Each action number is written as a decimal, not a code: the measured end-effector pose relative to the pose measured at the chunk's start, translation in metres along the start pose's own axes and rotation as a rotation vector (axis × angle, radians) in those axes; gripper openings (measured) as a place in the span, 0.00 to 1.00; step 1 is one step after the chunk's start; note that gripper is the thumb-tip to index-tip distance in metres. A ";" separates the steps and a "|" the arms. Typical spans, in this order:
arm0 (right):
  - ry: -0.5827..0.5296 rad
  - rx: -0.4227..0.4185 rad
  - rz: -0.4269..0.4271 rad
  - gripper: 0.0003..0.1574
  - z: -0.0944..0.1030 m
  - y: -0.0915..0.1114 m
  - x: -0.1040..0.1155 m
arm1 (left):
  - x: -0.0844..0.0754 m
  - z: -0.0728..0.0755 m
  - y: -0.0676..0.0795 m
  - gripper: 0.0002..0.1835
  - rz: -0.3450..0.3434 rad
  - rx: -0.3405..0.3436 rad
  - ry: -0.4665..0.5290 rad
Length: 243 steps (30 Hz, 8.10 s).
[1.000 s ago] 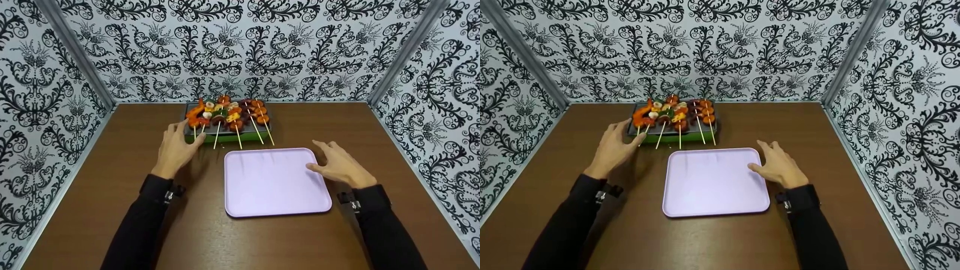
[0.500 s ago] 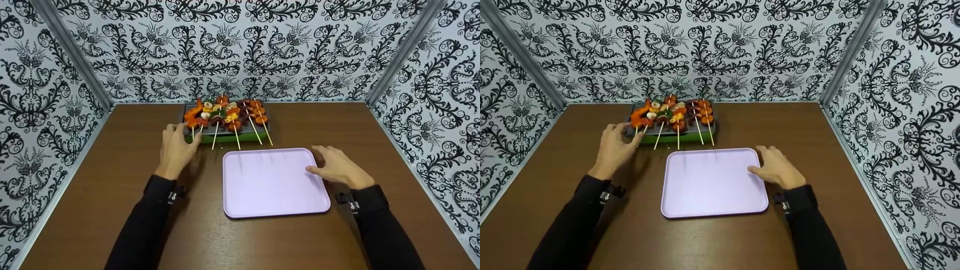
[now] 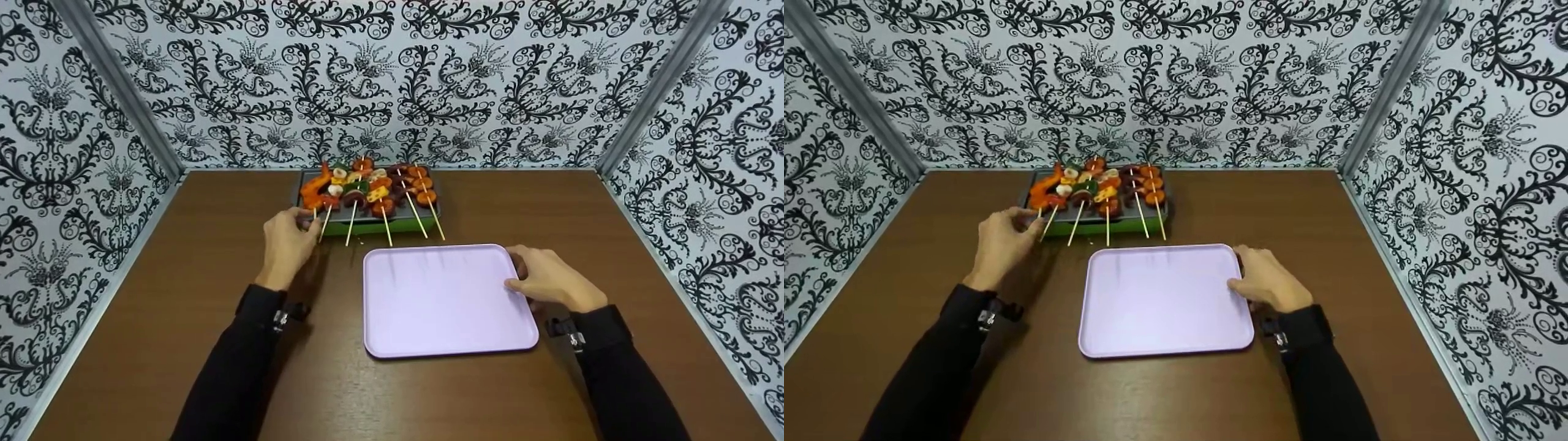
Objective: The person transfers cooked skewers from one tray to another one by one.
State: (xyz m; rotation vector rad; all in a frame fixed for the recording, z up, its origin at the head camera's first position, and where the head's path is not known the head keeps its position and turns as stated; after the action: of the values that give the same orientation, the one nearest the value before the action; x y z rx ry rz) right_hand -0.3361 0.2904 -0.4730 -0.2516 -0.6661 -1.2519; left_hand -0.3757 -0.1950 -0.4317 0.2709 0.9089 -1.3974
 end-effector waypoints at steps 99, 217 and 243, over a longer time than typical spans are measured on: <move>-0.176 0.160 -0.011 0.38 -0.007 0.004 -0.009 | -0.066 -0.013 0.057 0.20 0.084 0.386 0.489; -0.291 0.191 -0.095 0.13 -0.016 -0.006 -0.016 | -0.190 -0.194 0.206 0.08 0.078 0.815 0.451; -0.330 0.189 -0.133 0.14 -0.017 -0.005 -0.018 | -0.197 -0.156 0.181 0.16 -0.289 0.732 0.188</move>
State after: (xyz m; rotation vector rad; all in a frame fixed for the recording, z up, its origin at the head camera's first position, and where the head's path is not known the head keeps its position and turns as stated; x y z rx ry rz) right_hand -0.3378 0.2944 -0.4984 -0.2634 -1.0939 -1.2757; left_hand -0.2526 0.0882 -0.4593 0.8594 0.5627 -1.9697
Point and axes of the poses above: each hand's wrist, its own y-axis away from the middle knuckle, its own z-axis out of the back of the hand, x = y × z, the point moved 8 cm from there along -y, towards the middle knuckle, and after that the axes turned 2 degrees about -y, right-handed, at the moved point
